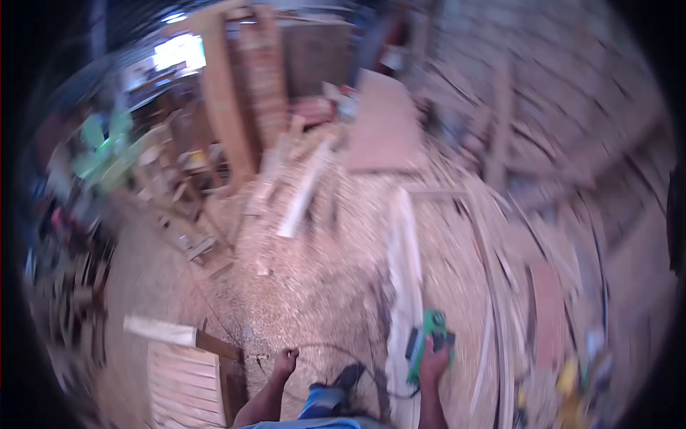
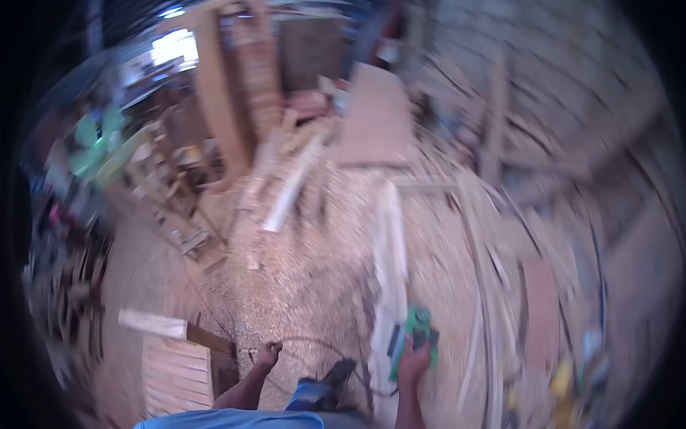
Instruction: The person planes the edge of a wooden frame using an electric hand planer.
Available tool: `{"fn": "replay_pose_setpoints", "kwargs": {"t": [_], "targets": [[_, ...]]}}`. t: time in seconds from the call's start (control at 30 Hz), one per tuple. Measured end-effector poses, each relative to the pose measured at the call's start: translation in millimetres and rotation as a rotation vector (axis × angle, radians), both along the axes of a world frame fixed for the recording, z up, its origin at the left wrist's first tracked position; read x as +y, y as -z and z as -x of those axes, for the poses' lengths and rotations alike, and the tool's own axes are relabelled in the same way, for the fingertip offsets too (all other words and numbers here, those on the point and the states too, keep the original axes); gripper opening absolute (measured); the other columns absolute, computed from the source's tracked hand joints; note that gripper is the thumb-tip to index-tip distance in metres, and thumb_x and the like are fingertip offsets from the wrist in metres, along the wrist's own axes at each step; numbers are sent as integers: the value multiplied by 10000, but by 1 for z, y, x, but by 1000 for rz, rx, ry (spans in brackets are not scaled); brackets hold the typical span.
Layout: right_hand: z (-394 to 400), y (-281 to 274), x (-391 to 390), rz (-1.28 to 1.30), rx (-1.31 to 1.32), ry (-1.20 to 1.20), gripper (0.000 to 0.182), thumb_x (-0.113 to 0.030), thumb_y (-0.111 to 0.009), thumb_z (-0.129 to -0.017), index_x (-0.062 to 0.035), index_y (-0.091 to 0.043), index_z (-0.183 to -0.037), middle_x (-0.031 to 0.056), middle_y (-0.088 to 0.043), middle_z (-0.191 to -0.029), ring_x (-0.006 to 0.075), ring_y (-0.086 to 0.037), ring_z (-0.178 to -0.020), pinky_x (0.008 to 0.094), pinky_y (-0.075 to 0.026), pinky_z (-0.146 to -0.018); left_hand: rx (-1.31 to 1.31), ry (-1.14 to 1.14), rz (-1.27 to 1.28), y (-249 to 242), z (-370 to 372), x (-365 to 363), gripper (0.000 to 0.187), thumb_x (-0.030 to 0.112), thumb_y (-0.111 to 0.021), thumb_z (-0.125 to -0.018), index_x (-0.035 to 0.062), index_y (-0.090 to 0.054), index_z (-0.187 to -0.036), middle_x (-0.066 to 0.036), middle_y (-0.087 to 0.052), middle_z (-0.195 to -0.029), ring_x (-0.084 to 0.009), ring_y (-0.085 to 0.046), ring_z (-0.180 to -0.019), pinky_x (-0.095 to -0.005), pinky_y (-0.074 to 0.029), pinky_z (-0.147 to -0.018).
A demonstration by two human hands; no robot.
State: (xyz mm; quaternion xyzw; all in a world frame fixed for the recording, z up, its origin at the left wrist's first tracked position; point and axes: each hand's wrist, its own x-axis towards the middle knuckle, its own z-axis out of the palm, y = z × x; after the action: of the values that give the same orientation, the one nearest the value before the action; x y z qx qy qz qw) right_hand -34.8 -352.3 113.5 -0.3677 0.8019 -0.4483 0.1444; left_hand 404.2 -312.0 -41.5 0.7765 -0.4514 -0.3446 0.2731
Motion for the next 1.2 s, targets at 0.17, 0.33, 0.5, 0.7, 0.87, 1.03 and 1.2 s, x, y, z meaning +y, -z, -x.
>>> {"fn": "replay_pose_setpoints", "kwargs": {"t": [0.17, 0.33, 0.5, 0.7, 0.87, 1.03, 1.2], "targets": [[-7, -15, 106, -16, -43, 266, 532, -424, -751, -926, 18, -666, -1208, 247, -735, -1040, 396, -727, -950, 463, -553, -836, 321, 142, 55, -57, 50, -17, 287, 247, -700, -977, -1, -716, -1120, -102, -693, -931, -191, -594, -864, -348, -483, -813], [-4, -30, 152, -39, -221, 359, 505, -438, -751, -924, 19, -666, -1120, 256, -728, -957, 414, -725, -889, 474, -555, -779, 343, 395, -30, -87, 82, 12, 325, 309, -695, -995, 5, -700, -1111, -36, -609, -882, -134, -543, -853, -297, -442, -805], [6, -21, 167, 11, -316, 566, 529, -477, -737, -921, 17, -656, -1092, 255, -722, -928, 420, -718, -868, 475, -551, -762, 306, 579, -253, -59, 44, 35, 368, 421, -693, -986, 55, -685, -956, 26, -590, -753, -92, -524, -660, -280, -411, -561], [31, -15, 155, 20, -281, 590, 523, -496, -696, -942, -2, -660, -1111, 238, -731, -956, 433, -712, -919, 485, -548, -813, -404, 1645, -181, 38, -44, 5, 442, 462, -578, -1043, 70, -724, -898, -44, -682, -715, -178, -598, -564, -394, -496, -541], [30, -11, 156, -28, -227, 590, 517, -505, -691, -943, -18, -678, -1117, 227, -739, -967, 418, -719, -914, 470, -555, -819, -304, 1190, -557, 35, -69, -47, 469, 479, -563, -1040, 59, -735, -920, -79, -691, -722, -210, -631, -611, -418, -512, -576], [31, -8, 159, -117, -297, 648, 515, -501, -700, -941, -25, -697, -1137, 211, -748, -962, 356, -733, -901, 459, -559, -817, -301, 1009, -551, 44, -56, -132, 497, 495, -549, -1038, 49, -745, -941, -114, -700, -729, -241, -664, -658, -443, -528, -612], [41, 26, 165, 127, -112, 483, 418, -388, -640, -1009, -10, -703, -1175, 169, -735, -1035, 306, -689, -924, 434, -535, -866, -110, 1104, -58, 36, -21, -176, 488, 447, -593, -982, -19, -736, -950, -244, -728, -841, -380, -725, -819, -481, -546, -721]]}}
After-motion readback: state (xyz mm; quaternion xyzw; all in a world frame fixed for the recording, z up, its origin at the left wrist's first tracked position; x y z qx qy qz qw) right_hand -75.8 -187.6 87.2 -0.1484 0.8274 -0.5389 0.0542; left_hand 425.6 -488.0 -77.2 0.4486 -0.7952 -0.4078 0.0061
